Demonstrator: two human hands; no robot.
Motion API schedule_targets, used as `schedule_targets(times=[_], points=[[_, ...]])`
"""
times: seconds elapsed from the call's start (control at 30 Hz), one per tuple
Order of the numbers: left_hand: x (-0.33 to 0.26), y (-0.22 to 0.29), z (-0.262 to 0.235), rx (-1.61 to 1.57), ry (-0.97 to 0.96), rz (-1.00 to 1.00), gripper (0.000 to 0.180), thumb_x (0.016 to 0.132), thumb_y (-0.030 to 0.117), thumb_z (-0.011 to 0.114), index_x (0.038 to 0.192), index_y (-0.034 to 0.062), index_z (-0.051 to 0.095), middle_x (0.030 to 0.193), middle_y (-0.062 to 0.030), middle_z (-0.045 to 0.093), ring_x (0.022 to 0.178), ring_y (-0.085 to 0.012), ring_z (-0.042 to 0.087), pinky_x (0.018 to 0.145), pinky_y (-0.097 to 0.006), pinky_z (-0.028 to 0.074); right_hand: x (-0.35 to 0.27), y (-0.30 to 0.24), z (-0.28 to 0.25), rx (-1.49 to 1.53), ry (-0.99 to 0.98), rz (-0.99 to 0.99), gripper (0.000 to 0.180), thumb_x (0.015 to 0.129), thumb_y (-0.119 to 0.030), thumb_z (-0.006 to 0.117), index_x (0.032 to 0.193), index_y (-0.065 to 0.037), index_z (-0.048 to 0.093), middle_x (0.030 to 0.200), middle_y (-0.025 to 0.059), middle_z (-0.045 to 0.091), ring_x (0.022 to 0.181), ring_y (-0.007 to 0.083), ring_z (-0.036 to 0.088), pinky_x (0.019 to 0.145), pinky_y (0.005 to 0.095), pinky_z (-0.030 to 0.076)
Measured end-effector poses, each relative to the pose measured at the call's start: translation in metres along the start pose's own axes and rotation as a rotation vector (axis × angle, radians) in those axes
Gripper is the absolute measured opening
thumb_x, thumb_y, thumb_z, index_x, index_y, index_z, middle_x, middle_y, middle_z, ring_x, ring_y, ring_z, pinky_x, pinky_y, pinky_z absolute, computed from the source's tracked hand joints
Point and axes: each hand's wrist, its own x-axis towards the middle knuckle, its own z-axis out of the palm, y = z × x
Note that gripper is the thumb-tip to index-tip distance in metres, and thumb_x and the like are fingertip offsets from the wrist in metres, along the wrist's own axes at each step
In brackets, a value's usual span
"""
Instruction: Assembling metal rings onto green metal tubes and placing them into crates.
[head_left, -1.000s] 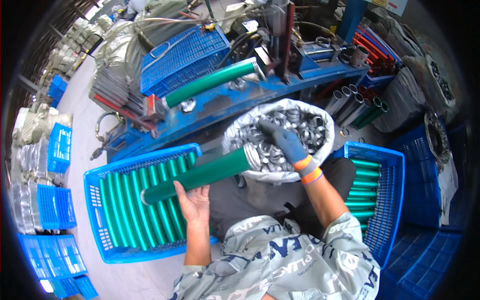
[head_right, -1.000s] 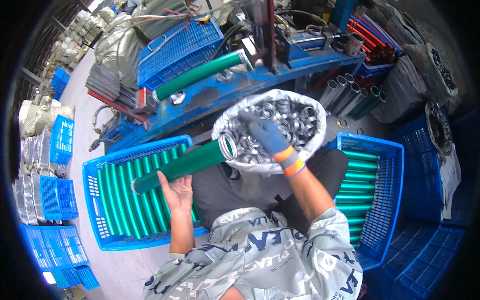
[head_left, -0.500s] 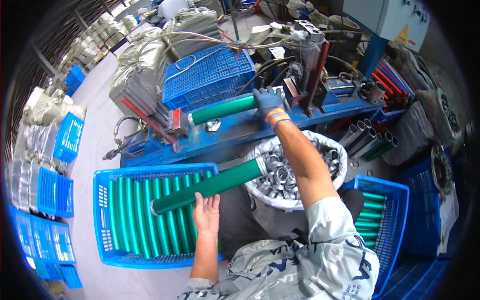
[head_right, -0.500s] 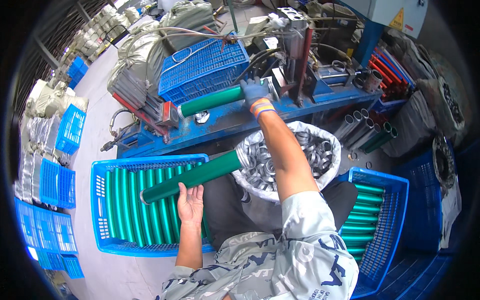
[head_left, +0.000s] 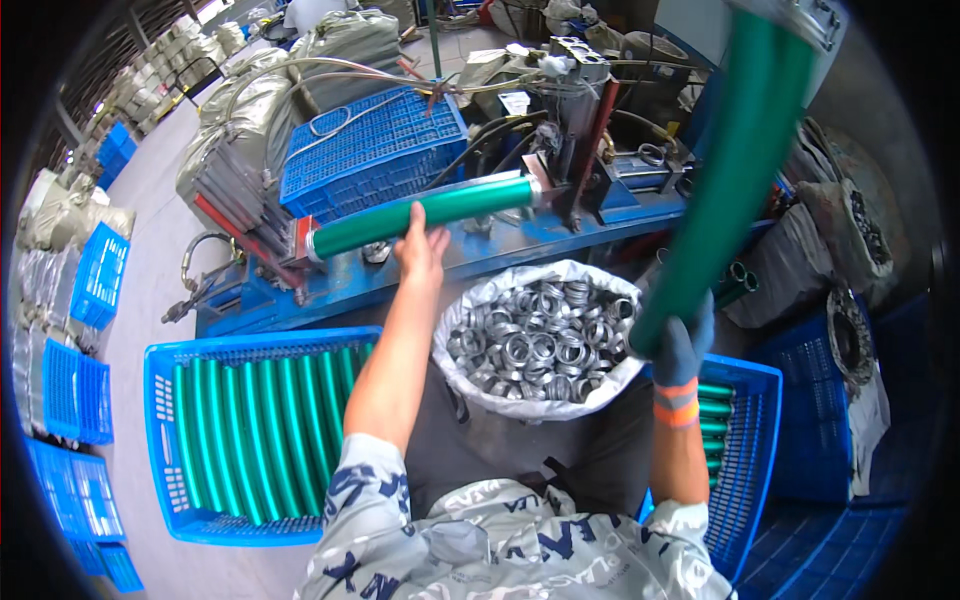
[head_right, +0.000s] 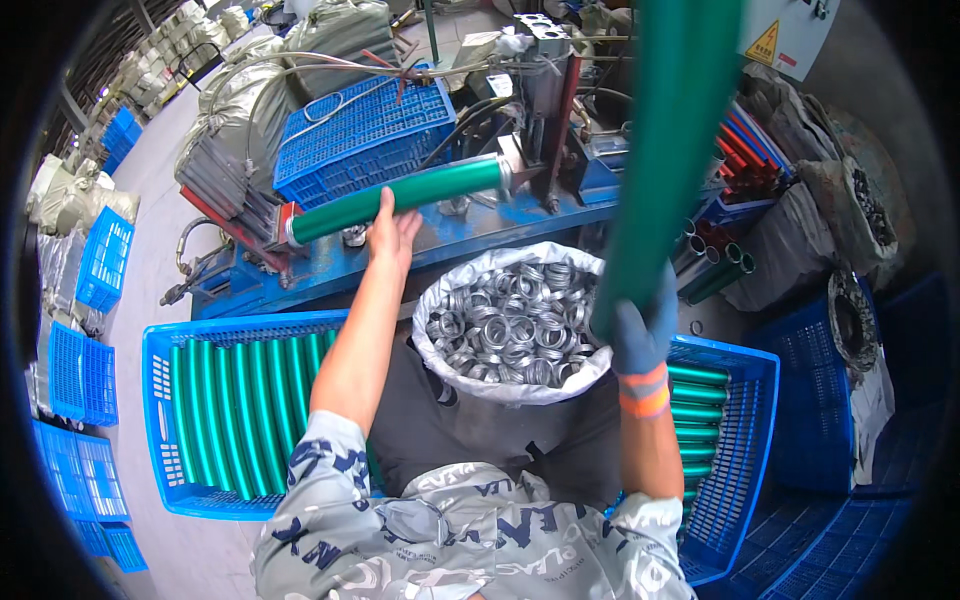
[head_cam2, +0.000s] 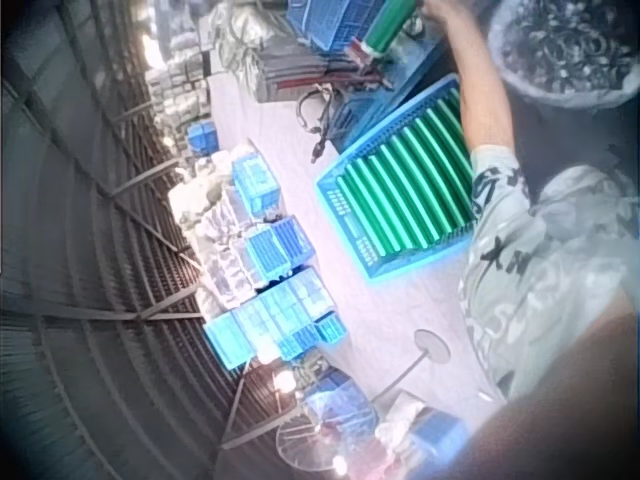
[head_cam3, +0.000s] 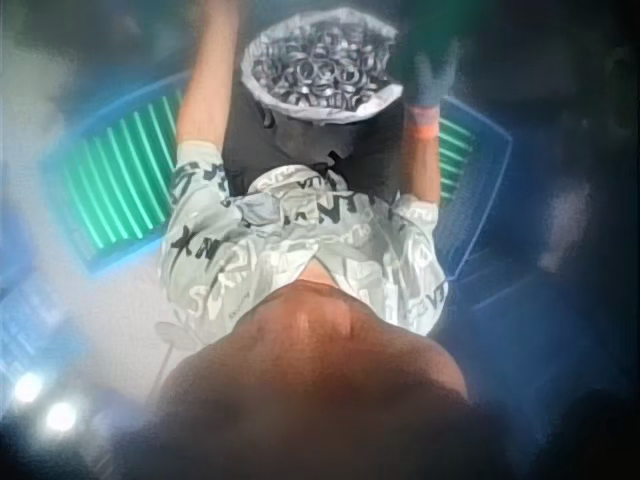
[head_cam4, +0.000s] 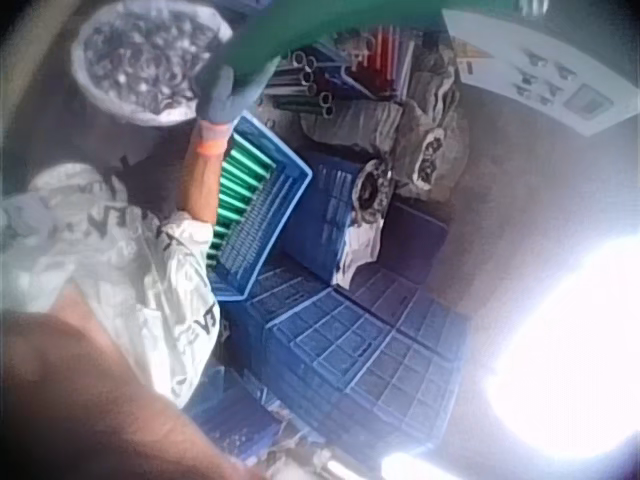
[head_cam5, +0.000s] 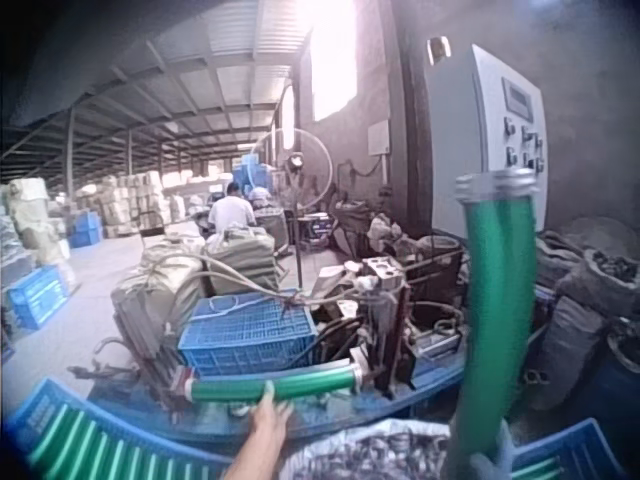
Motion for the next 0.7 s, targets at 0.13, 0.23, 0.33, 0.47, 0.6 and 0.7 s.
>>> schedule_targets(times=[0.13, 0.23, 0.33, 0.47, 0.6, 0.7], points=[[0.066, -0.014, -0.006, 0.063, 0.167, -0.060, 0.084, 0.104, 0.047, 0.088, 0.162, -0.0025, 0.051, 0.156, -0.0280, 0.065, 0.143, -0.0511, 0.067, 0.121, -0.068, 0.053, -0.074, -0.037, -0.069, -0.131, 0.071, 0.035, 0.079, 0.099, -0.035, 0.081, 0.161, 0.004, 0.052, 0.144, 0.0155, 0.071, 0.126, 0.0263, 0.071, 0.107, 0.0417, 0.060], [0.078, -0.026, -0.005, 0.097, 0.152, -0.131, 0.083, 0.104, 0.048, 0.087, 0.161, -0.0021, 0.054, 0.158, -0.0298, 0.064, 0.141, -0.0511, 0.069, 0.119, -0.068, 0.053, -0.103, -0.063, -0.092, -0.187, 0.188, 0.100, 0.071, 0.100, -0.040, 0.075, 0.153, 0.005, 0.059, 0.133, 0.0197, 0.075, 0.112, 0.0288, 0.075, 0.102, 0.0430, 0.061], [0.078, -0.020, -0.011, 0.152, 0.139, -0.144, 0.084, 0.104, 0.054, 0.085, 0.161, -0.0011, 0.056, 0.160, -0.0301, 0.064, 0.142, -0.0496, 0.069, 0.118, -0.067, 0.053, -0.119, -0.057, -0.112, -0.223, 0.237, 0.123, 0.067, 0.101, -0.035, 0.075, 0.154, 0.005, 0.059, 0.131, 0.0208, 0.075, 0.109, 0.0287, 0.075, 0.099, 0.0435, 0.061], [0.054, -0.012, -0.010, 0.171, 0.135, -0.128, 0.081, 0.108, 0.056, 0.079, 0.162, 0.0003, 0.054, 0.157, -0.0303, 0.067, 0.139, -0.0464, 0.072, 0.117, -0.065, 0.055, -0.133, -0.064, -0.125, -0.408, 0.328, 0.275, 0.074, 0.102, -0.010, 0.070, 0.172, 0.001, 0.048, 0.152, 0.0140, 0.067, 0.130, 0.0236, 0.068, 0.113, 0.0392, 0.056], [0.021, 0.006, -0.048, 0.155, 0.118, -0.075, 0.074, 0.114, 0.049, 0.074, 0.165, 0.0008, 0.050, 0.158, -0.0309, 0.066, 0.138, -0.0447, 0.073, 0.113, -0.059, 0.060, -0.159, -0.059, -0.149, -0.541, 0.411, 0.123, 0.071, 0.103, -0.004, 0.077, 0.169, 0.001, 0.052, 0.157, 0.0157, 0.066, 0.131, 0.0249, 0.070, 0.116, 0.0409, 0.055], [-0.022, -0.036, -0.065, 0.315, -0.004, -0.031, 0.071, 0.114, 0.045, 0.074, 0.162, -0.0028, 0.052, 0.151, -0.0289, 0.071, 0.131, -0.0424, 0.077, 0.106, -0.055, 0.065, -0.225, -0.077, -0.240, -0.726, 0.516, 0.097, 0.068, 0.100, -0.004, 0.081, 0.164, 0.002, 0.056, 0.153, 0.0160, 0.070, 0.128, 0.0242, 0.071, 0.113, 0.0414, 0.057]])
